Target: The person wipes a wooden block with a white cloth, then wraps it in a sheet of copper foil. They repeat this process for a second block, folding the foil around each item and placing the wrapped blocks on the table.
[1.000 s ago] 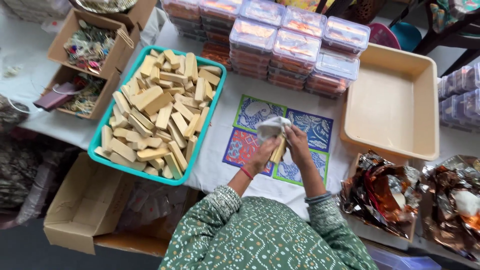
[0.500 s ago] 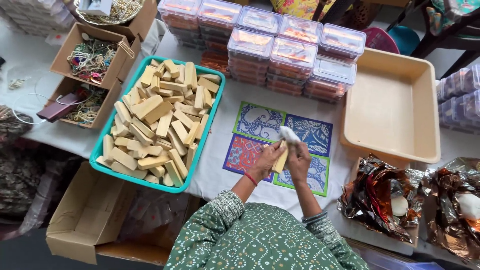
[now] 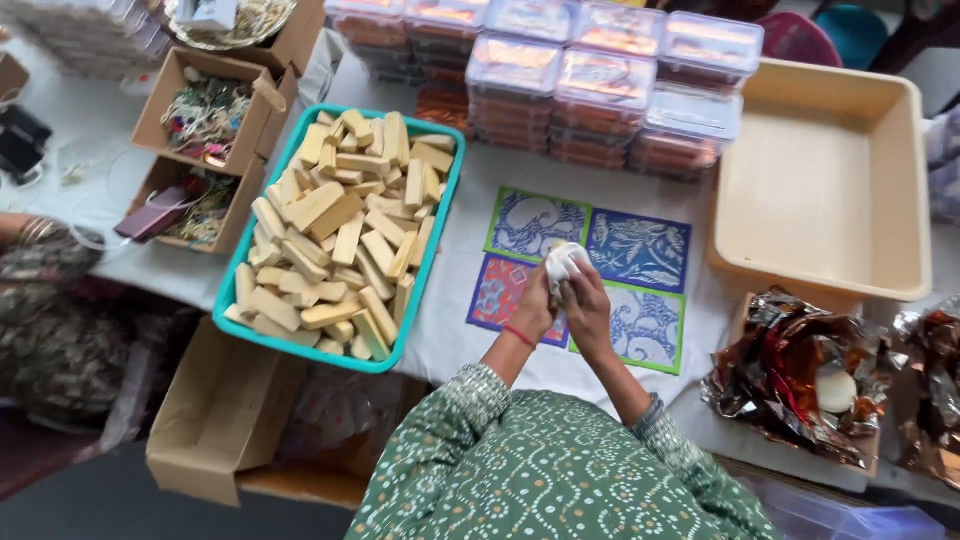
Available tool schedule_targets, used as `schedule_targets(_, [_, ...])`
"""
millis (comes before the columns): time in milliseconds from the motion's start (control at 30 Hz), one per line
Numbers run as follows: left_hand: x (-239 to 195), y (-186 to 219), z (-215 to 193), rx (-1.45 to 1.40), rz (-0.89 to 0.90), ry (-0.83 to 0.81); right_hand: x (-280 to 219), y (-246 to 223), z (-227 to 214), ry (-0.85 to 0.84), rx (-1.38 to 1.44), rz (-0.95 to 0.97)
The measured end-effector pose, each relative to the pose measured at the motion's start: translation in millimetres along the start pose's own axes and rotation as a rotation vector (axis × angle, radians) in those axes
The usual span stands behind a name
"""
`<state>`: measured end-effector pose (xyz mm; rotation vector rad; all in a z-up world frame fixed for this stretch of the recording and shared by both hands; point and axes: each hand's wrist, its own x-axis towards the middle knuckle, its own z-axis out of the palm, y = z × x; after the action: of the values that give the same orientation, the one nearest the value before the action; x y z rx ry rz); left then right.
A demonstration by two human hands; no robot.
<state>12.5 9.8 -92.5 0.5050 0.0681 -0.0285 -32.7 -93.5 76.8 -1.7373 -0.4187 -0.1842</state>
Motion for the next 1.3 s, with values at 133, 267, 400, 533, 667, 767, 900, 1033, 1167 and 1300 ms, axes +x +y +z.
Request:
schedule_targets(133, [-26.5,58.6,111.7,0.143,-0.129,0.131,36.3,-12.8,-8.2,0.058,-0.053,-0.002])
schedule_targets(267, [-37.4,64.0,123.6,0.234,-0.216,0.161,46.6,20.7,-7.9,0.078,-0.219,-0.081])
schedule_targets(400, [-49.4,88.4,138.8,0.574,-0.223,-0.030,51.1,22.5,-30.6,-0.077,0.198,0.380])
schedule_targets(533, [-37.7,61.0,87.1,1.406,-0.039,-0.236,65.7,39.8,-46.6,-0.184,0.126,0.402])
schedule_targets(667, [-54.1,90.4,153.0,1.361,0.137,-0.183,78.3,55.1,-68.0,-0.117,0.222,0.380])
schedule_targets(767, [-53.1,105.4,172.8,0.930,0.017,-0.001,71.3,44.3,-84.3,0.069,0.277,0.407])
schedule_targets(900, [-20.8,99.9,127.3,-0.224,-0.198,0.104,31.0,17.9,-70.4,0.196,0.084,0.438])
schedule_targets(1033, [0.5,64.6,97.8,-0.282,-0.155,0.079,-2.3,19.1,-22.6,0.128,0.037,0.070])
schedule_targets(1167, [-16.0,81.7,118.0,-0.061,-0.050,0.227,3.3,9.4,-18.9,0.084,-0.294,-0.039])
schedule_targets(1300, [-25.1,96.8,130.7,0.445,-0.162,0.301,22.1,25.4,-51.2,0.116,-0.148,0.219])
